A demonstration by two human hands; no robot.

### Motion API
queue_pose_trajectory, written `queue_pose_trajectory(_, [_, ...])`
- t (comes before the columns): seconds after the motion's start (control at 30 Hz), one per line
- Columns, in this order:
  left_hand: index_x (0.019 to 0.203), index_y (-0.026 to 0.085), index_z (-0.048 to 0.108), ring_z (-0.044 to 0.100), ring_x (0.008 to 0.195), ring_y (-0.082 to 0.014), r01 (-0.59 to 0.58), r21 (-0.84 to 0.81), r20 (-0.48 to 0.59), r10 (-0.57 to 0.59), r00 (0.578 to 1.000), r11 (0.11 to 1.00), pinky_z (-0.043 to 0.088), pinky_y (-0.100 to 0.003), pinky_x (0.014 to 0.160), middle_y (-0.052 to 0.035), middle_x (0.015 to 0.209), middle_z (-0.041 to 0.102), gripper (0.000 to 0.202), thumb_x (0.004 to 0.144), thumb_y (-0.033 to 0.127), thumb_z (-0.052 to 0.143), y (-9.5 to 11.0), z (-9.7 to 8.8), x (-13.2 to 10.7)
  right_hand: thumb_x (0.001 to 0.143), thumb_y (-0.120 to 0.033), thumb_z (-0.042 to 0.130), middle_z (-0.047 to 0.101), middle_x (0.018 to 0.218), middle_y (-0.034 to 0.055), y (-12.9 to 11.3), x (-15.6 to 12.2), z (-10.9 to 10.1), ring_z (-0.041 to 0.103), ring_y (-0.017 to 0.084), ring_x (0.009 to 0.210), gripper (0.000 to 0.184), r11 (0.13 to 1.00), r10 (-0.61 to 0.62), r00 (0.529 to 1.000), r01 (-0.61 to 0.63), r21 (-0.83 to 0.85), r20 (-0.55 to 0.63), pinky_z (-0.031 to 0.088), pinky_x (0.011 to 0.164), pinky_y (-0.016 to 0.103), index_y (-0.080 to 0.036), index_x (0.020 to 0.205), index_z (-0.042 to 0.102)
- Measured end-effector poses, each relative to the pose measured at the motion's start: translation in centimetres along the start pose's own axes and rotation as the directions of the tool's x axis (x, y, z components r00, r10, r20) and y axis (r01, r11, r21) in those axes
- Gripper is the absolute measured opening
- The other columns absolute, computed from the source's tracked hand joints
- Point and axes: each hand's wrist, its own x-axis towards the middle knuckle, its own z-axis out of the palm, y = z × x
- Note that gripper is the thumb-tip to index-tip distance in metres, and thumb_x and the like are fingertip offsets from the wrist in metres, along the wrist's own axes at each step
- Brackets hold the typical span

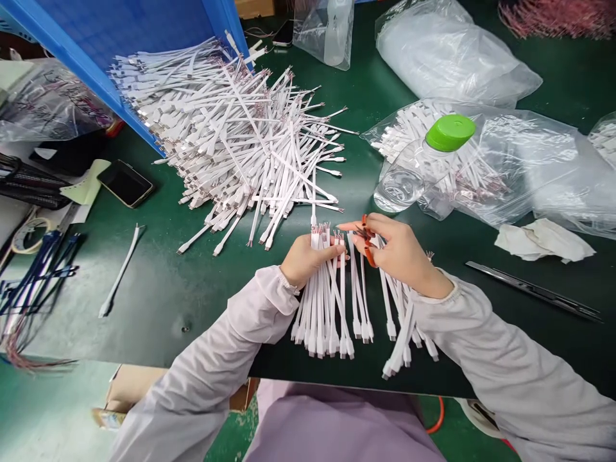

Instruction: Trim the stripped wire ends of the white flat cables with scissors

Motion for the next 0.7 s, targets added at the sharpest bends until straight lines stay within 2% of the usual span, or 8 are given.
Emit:
queue_pose_trajectory(0.13, [0.067, 0.013, 0.063, 0.055, 0.058, -0.0122, -0.055, 0.044, 0.018, 0.054, 0.998, 0.998, 0.044, -0.028, 0.065, -0.0016, 0.062, 0.065, 0.021, 0.067, 0.029, 0.076, -0.12, 0.01, 0.04, 0.081, -0.017, 0.054, 0.057, 0.075, 0.0020, -0.21, -0.06, -0.07, 0.056, 0.016, 0.071, 0.020, 1.000, 0.007, 1.000, -0.007, -0.017, -0.012, 0.043, 0.066, 0.027, -0.021, 0.090, 0.071])
queue_pose_trajectory(0.23, [0.067, 0.014, 0.060, 0.056, 0.056, -0.0122, -0.059, 0.051, 0.015, 0.058, 0.998, 0.997, 0.044, -0.028, 0.064, -0.0006, 0.061, 0.064, 0.023, 0.067, 0.029, 0.077, -0.02, 0.06, -0.07, 0.083, -0.024, 0.056, 0.059, 0.077, 0.0030, -0.39, 0.09, 0.18, 0.057, 0.016, 0.071, 0.013, 0.996, 0.085, 0.995, -0.085, 0.001, -0.051, 0.043, 0.065, 0.027, -0.020, 0.078, 0.067])
queue_pose_trajectory(0.33, [0.070, 0.014, 0.060, 0.058, 0.058, -0.0129, -0.067, 0.081, 0.013, 0.066, 0.998, 0.994, 0.046, -0.028, 0.067, 0.0001, 0.061, 0.064, 0.024, 0.065, 0.030, 0.078, -0.07, 0.10, -0.10, 0.080, -0.033, 0.063, 0.057, 0.074, 0.0020, -0.30, 0.28, 0.59, 0.055, 0.015, 0.066, 0.018, 0.988, 0.153, 0.988, -0.153, 0.010, -0.037, 0.041, 0.060, 0.027, -0.020, 0.068, 0.060])
queue_pose_trajectory(0.43, [0.070, 0.013, 0.062, 0.059, 0.062, -0.0139, -0.109, 0.104, 0.047, 0.104, 0.993, 0.989, 0.046, -0.029, 0.071, -0.0018, 0.064, 0.065, 0.026, 0.069, 0.035, 0.075, -0.24, 0.08, -0.03, 0.079, -0.034, 0.064, 0.051, 0.068, 0.0007, 0.12, 0.41, 0.60, 0.050, 0.014, 0.060, 0.027, 0.990, 0.125, 0.992, -0.127, -0.067, -0.035, 0.039, 0.056, 0.027, -0.020, 0.060, 0.053])
queue_pose_trajectory(0.5, [0.072, 0.013, 0.063, 0.062, 0.066, -0.0157, -0.118, 0.098, 0.055, 0.113, 0.992, 0.988, 0.047, -0.031, 0.073, -0.0041, 0.069, 0.068, 0.027, 0.073, 0.039, 0.071, -0.32, 0.04, 0.02, 0.080, -0.031, 0.062, 0.054, 0.070, 0.0021, 0.36, 0.41, 0.33, 0.053, 0.015, 0.062, 0.023, 0.987, 0.102, 0.991, -0.111, -0.120, -0.085, 0.040, 0.058, 0.027, -0.020, 0.061, 0.055])
queue_pose_trajectory(0.57, [0.075, 0.014, 0.064, 0.063, 0.069, -0.0172, -0.103, 0.089, 0.046, 0.099, 0.994, 0.991, 0.048, -0.032, 0.075, -0.0053, 0.072, 0.069, 0.028, 0.074, 0.041, 0.069, -0.38, -0.03, 0.06, 0.081, -0.027, 0.059, 0.060, 0.078, 0.0045, 0.41, 0.33, 0.03, 0.058, 0.018, 0.072, 0.012, 0.988, 0.073, 0.990, -0.088, -0.127, -0.121, 0.043, 0.064, 0.029, -0.020, 0.073, 0.063])
queue_pose_trajectory(0.63, [0.076, 0.014, 0.064, 0.063, 0.067, -0.0169, -0.098, 0.095, 0.038, 0.095, 0.995, 0.991, 0.048, -0.032, 0.075, -0.0049, 0.070, 0.069, 0.027, 0.074, 0.040, 0.070, -0.46, -0.12, 0.13, 0.082, -0.023, 0.057, 0.063, 0.086, 0.0055, 0.30, 0.22, -0.11, 0.060, 0.019, 0.079, 0.014, 0.994, 0.038, 0.995, -0.047, -0.096, -0.091, 0.045, 0.068, 0.029, -0.021, 0.089, 0.068])
queue_pose_trajectory(0.7, [0.075, 0.014, 0.064, 0.061, 0.064, -0.0156, -0.113, 0.108, 0.042, 0.109, 0.993, 0.988, 0.048, -0.031, 0.074, -0.0035, 0.067, 0.067, 0.027, 0.074, 0.040, 0.070, -0.59, -0.19, 0.20, 0.082, -0.022, 0.055, 0.063, 0.086, 0.0050, 0.10, 0.14, -0.01, 0.060, 0.018, 0.077, 0.018, 0.998, 0.012, 0.999, -0.014, -0.065, -0.033, 0.045, 0.068, 0.029, -0.021, 0.092, 0.069])
